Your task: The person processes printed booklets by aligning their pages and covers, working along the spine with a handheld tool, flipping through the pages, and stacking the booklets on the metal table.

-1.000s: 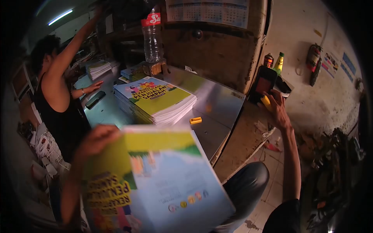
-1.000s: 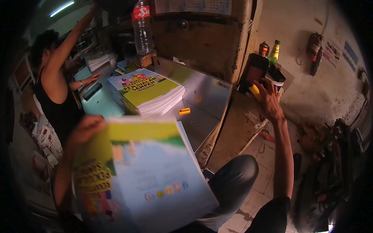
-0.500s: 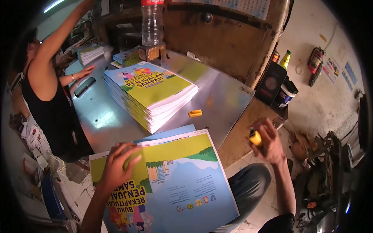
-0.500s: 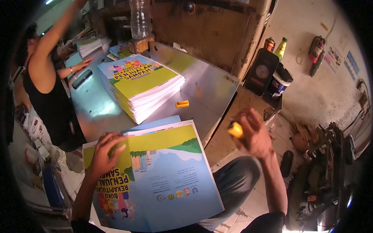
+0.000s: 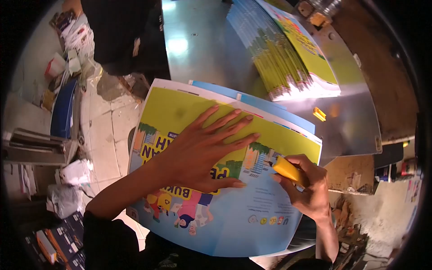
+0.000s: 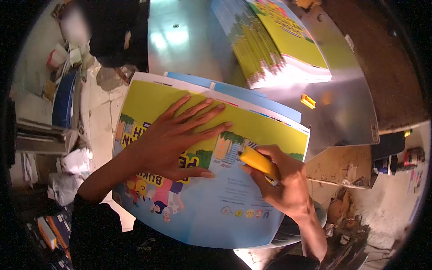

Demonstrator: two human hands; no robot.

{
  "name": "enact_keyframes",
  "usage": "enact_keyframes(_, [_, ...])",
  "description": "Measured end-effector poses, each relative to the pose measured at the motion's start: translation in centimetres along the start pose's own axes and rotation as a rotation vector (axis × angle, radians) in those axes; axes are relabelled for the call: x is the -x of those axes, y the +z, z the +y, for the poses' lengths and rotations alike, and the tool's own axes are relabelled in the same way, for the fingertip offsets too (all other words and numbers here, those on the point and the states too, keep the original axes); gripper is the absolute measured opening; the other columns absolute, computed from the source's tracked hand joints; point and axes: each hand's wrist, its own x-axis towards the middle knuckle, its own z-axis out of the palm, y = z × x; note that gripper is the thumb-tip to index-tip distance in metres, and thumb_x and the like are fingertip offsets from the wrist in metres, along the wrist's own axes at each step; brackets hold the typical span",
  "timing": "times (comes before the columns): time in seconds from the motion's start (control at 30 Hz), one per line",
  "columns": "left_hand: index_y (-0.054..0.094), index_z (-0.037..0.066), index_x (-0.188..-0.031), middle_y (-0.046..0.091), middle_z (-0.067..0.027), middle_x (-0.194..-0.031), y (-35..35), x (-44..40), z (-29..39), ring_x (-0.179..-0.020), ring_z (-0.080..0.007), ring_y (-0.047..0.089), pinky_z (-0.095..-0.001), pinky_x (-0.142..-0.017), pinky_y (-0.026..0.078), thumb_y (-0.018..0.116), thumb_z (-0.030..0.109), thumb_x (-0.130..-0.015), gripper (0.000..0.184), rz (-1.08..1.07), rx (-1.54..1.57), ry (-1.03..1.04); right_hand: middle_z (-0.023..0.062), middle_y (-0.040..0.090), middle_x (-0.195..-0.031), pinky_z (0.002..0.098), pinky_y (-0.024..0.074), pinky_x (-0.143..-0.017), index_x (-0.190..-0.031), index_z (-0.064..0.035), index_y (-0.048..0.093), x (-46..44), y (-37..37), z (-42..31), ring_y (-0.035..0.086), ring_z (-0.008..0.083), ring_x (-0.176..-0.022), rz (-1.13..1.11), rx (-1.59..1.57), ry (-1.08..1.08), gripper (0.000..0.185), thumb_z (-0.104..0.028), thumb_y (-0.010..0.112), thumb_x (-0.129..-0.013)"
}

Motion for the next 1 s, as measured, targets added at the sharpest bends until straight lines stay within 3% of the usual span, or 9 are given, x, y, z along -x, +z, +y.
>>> enact_keyframes(0.07, [0.037,0.018,-0.157,0.028,-0.0139,-0.166,0.3,0.1,-0.2,-0.155,-0.0322,0.022,-0.0551,-0.126,0.007,0.057,0.069,-0.09,0.087,0.015,0.024,-0.014,0.0189,0.072,-0.103,0.0346,0.0566,-0.078,-0.116,0.002,0.065,-1.3,0.7,0.2,0.073,0.0276,-0.09,0.0,0.074,-0.217,0.042,0.006,0.078,-0.077])
enact_keyframes(0.33, [0.036,0.019,-0.158,0.03,-0.0117,-0.165,1.5,0.6,-0.6,-0.153,-0.0303,0.027,-0.0556,-0.126,0.01,0.058,0.056,-0.092,0.078,0.103,0.127,-0.019,0.0149,0.071,-0.095,0.0338,0.0552,-0.07,-0.107,0.0025,0.072,-3.7,2.1,-0.2,0.07,0.0249,-0.08,-0.044,0.116,-0.228,0.038,0.007,0.079,-0.071])
enact_keyframes(0.37, [0.036,0.019,-0.158,0.03,-0.0117,-0.165,1.7,0.6,-0.7,-0.153,-0.0303,0.027,-0.0556,-0.126,0.01,0.058,0.056,-0.092,0.078,0.107,0.141,-0.029,0.0147,0.071,-0.094,0.0337,0.0551,-0.069,-0.108,0.002,0.072,-3.8,2.0,-0.1,0.07,0.0251,-0.079,-0.065,0.133,-0.236,0.039,0.007,0.08,-0.07])
enact_keyframes(0.43, [0.051,0.01,-0.147,0.043,-0.0173,-0.156,2.1,0.7,-0.8,-0.15,-0.0314,0.033,-0.0528,-0.127,0.012,0.055,0.056,-0.095,0.07,0.226,0.151,0.007,0.0145,0.071,-0.093,0.0337,0.0549,-0.068,-0.108,0.0014,0.072,-4.1,2.1,-0.2,0.07,0.0254,-0.078,-0.102,0.156,-0.241,0.04,0.006,0.08,-0.069])
enact_keyframes(0.53, [0.054,0.007,-0.143,0.045,-0.0174,-0.154,2.3,0.7,-0.8,-0.149,-0.0314,0.035,-0.0524,-0.126,0.013,0.055,0.056,-0.095,0.069,0.249,0.174,0.0,0.0144,0.07,-0.089,0.033,0.0546,-0.067,-0.108,-0.0001,0.072,-4.2,2.1,-0.7,0.07,0.026,-0.076,-0.097,0.23,-0.249,0.041,0.006,0.08,-0.068])
enact_keyframes(1.0, [0.055,0.008,-0.143,0.046,-0.0161,-0.154,2.5,0.5,-0.8,-0.148,-0.0311,0.036,-0.0525,-0.126,0.015,0.052,0.059,-0.096,0.07,0.232,0.141,0.003,0.0135,0.068,-0.088,0.0344,0.0542,-0.065,-0.108,0.0021,0.072,-3.8,2.8,1.0,0.069,0.0258,-0.073,-0.033,0.369,-0.404,0.044,0.003,0.082,-0.066])
